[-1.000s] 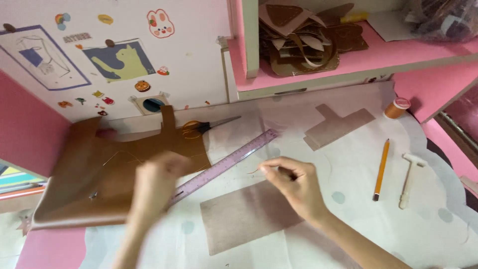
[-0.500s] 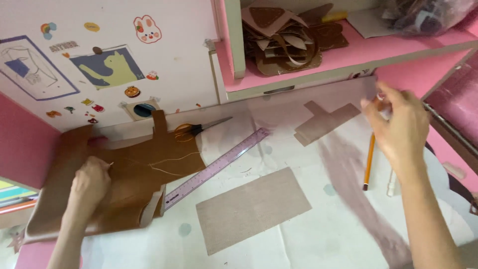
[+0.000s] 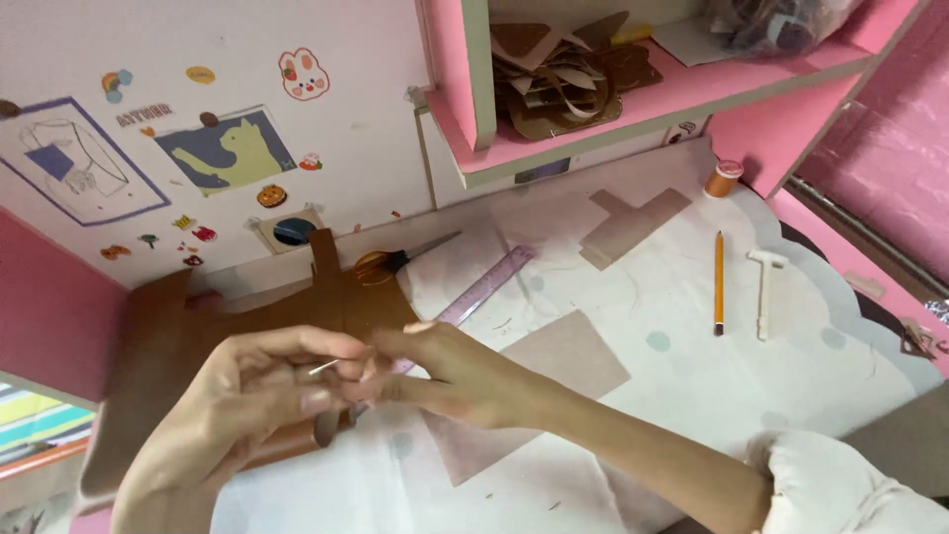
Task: Marking and cutting leather pieces for a craft project using scissors, a ruler, and a pencil.
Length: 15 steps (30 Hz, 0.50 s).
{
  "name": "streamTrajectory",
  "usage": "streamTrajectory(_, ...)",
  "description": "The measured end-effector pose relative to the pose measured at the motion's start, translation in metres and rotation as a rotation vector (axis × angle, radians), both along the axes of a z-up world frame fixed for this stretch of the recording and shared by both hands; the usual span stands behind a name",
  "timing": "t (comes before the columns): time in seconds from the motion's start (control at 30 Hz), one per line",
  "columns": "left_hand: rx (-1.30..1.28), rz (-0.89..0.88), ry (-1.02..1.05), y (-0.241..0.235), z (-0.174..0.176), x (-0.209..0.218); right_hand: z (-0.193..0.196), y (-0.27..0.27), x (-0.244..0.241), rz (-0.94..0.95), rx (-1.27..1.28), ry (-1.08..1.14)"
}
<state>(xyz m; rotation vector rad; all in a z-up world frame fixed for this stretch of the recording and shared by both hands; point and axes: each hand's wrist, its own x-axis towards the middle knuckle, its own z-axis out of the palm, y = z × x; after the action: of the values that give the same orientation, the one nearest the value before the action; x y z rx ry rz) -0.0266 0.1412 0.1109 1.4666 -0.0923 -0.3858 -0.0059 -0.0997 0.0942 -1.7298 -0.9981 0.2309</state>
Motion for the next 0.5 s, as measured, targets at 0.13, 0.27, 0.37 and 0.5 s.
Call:
streamTrajectory(0.13, -0.307, 0.054, -0.045, 0.024, -0.047, 0.010, -0.007, 0.000, -0.007, -0.067, -0.086, 0.222)
streamTrajectory(0.27, -0.517, -0.034, -0.100, 0.004, -0.068, 0.022, -0.012, 0.005, -0.019, -0.072, -0.145, 0.068)
streamTrajectory(0.37, -0.553, -0.090, -0.157, -0.010, -0.054, 0.021, -0.009, -0.004, -0.029, -0.087, -0.278, 0.307)
streamTrajectory(0.5, -0.784, -0.175, -0.110, 0.042, -0.056, 0.028, -0.044, -0.042, -0.015, -0.132, -0.265, 0.216)
